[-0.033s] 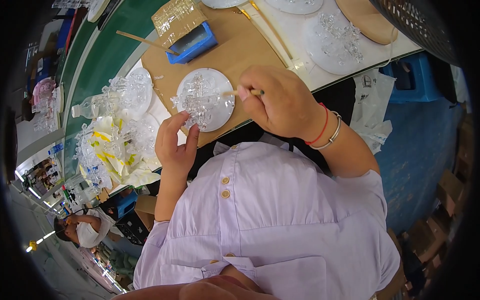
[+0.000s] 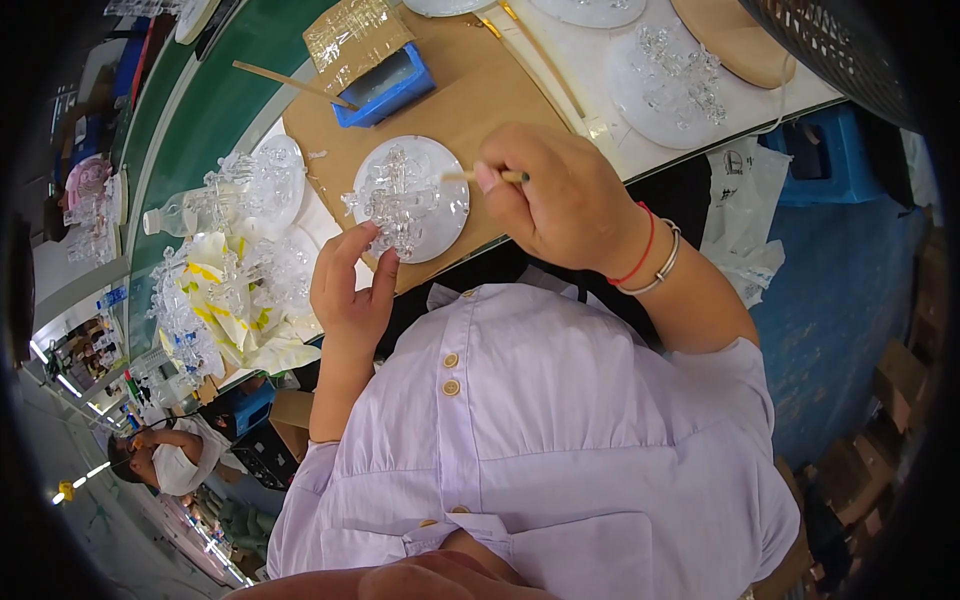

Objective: Apply glue or adhesive to plastic snowflake ornaments using a small brush at an assembly workstation.

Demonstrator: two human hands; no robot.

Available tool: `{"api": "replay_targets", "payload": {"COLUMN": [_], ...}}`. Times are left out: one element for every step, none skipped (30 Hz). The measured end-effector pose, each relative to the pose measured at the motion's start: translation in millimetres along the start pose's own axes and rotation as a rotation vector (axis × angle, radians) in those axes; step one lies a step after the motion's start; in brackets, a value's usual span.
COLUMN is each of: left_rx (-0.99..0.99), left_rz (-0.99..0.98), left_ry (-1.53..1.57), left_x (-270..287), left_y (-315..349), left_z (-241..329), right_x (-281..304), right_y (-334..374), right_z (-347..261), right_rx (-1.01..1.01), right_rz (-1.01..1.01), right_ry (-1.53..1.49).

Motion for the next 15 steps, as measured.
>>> {"api": "replay_targets", "payload": {"left_rx": [-0.003,-0.005,-0.006,-0.008,-0.009,-0.008,-0.008,-0.007,0.002,0.010,0.010,0.014,0.018,0.016,0.023], "left_rz": [-0.006,-0.006,-0.012,-0.018,-0.018,-0.014,-0.010,-0.009,-0.010,-0.011,-0.010,-0.006,-0.002,-0.002,-0.005], "left_ry": [0.006,0.007,0.009,0.011,0.011,0.015,0.020,0.019,0.019,0.019,0.019,0.023,0.027,0.028,0.023], "left_x": [0,1,1,2,2,3,3,4,4,4,3,3,3,3,4], "left_y": [0,0,0,-1,-1,-1,0,0,0,0,0,0,0,-1,-1], "left_z": [0,1,1,2,1,1,0,0,0,0,0,0,-1,0,1], "right_x": [0,0,0,-1,0,1,1,2,3,4,4,3,2,2,0], "right_y": [0,-1,-3,-4,-2,1,4,6,6,7,6,5,4,1,-1], "right_z": [2,3,4,4,4,4,3,1,-1,-2,-2,-2,-1,-1,-1], "right_rx": [-0.003,-0.003,0.006,0.015,0.016,-0.007,-0.030,-0.029,-0.044,-0.059,-0.059,-0.050,-0.041,-0.041,-0.015], "right_rz": [0.060,0.062,0.049,0.036,0.037,0.016,-0.005,-0.006,-0.012,-0.018,-0.018,0.011,0.039,0.040,0.043], "right_ry": [0.015,0.016,0.048,0.081,0.081,0.065,0.049,0.048,0.023,-0.002,-0.002,0.008,0.018,0.019,0.052]}}
Point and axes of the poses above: each hand's wrist, its own y-axis away from the middle knuckle, its own x-axis out of the back of the hand, z = x × y, the point moved 2 cm from there along -y, towards the middle knuckle, and after that the axes turned 1 degree about -x, right-handed, at the moved point
